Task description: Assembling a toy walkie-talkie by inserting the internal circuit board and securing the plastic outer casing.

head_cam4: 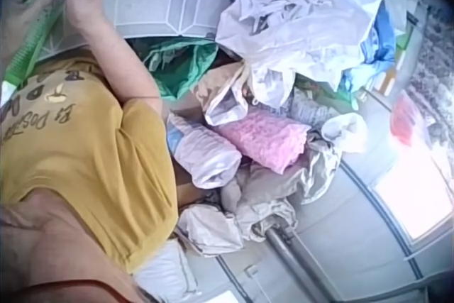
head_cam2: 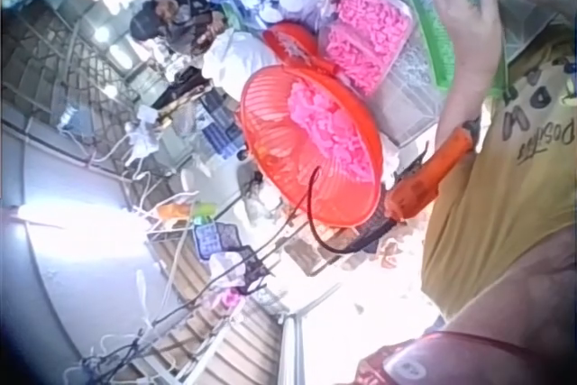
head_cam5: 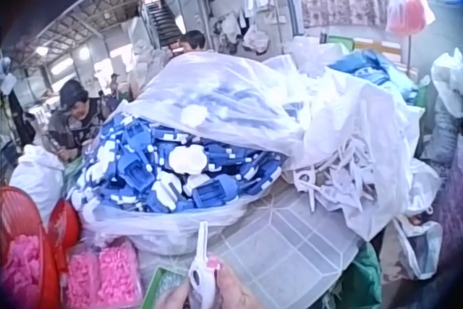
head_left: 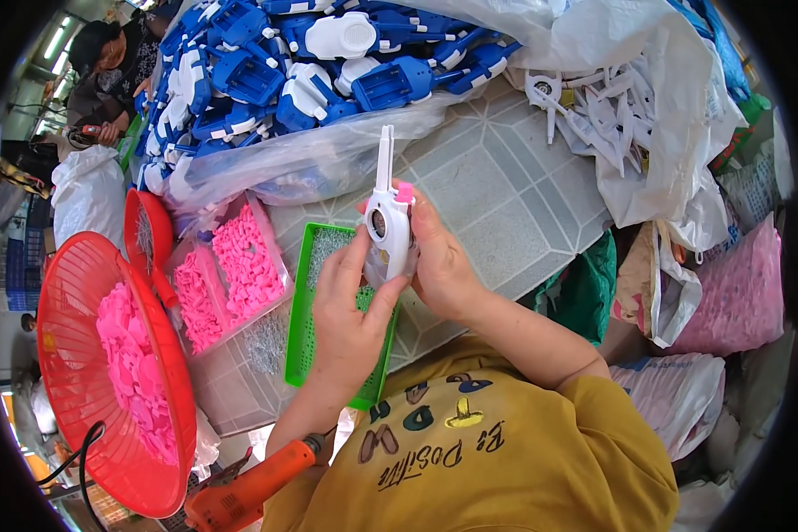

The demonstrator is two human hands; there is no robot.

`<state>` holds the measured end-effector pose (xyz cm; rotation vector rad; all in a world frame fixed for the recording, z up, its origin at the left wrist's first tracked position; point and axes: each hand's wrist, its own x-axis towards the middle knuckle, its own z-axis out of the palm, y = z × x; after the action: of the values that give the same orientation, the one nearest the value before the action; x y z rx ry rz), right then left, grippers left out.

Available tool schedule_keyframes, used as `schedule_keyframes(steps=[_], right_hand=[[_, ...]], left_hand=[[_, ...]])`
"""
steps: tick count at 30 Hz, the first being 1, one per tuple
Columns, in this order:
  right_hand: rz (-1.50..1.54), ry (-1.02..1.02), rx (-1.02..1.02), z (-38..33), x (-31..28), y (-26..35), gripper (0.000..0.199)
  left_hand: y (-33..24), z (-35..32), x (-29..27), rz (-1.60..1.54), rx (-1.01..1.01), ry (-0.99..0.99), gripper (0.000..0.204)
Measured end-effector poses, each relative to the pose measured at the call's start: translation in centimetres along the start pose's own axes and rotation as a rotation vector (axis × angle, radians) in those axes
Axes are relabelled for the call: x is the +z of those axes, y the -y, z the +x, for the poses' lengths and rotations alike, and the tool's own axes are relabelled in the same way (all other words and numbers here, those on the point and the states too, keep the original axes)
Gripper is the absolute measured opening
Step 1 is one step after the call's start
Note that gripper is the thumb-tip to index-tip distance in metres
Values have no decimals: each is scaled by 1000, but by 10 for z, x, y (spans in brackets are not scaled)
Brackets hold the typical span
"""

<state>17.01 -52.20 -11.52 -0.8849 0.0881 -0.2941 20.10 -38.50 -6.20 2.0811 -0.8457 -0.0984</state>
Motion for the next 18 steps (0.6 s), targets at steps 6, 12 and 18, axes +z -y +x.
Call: schedule_keyframes(steps=[6, 12, 18], right_hand=[[24, -35, -1, 3, 2, 7, 58], [252, -126, 248, 6, -11, 18, 59], [354, -111, 334, 9, -13, 23, 56]], left_hand=[[8, 0, -1, -20, 27, -33, 66], [11, -10, -2, -297, -124, -110, 72], [35, -9, -24, 103, -52, 121, 68]])
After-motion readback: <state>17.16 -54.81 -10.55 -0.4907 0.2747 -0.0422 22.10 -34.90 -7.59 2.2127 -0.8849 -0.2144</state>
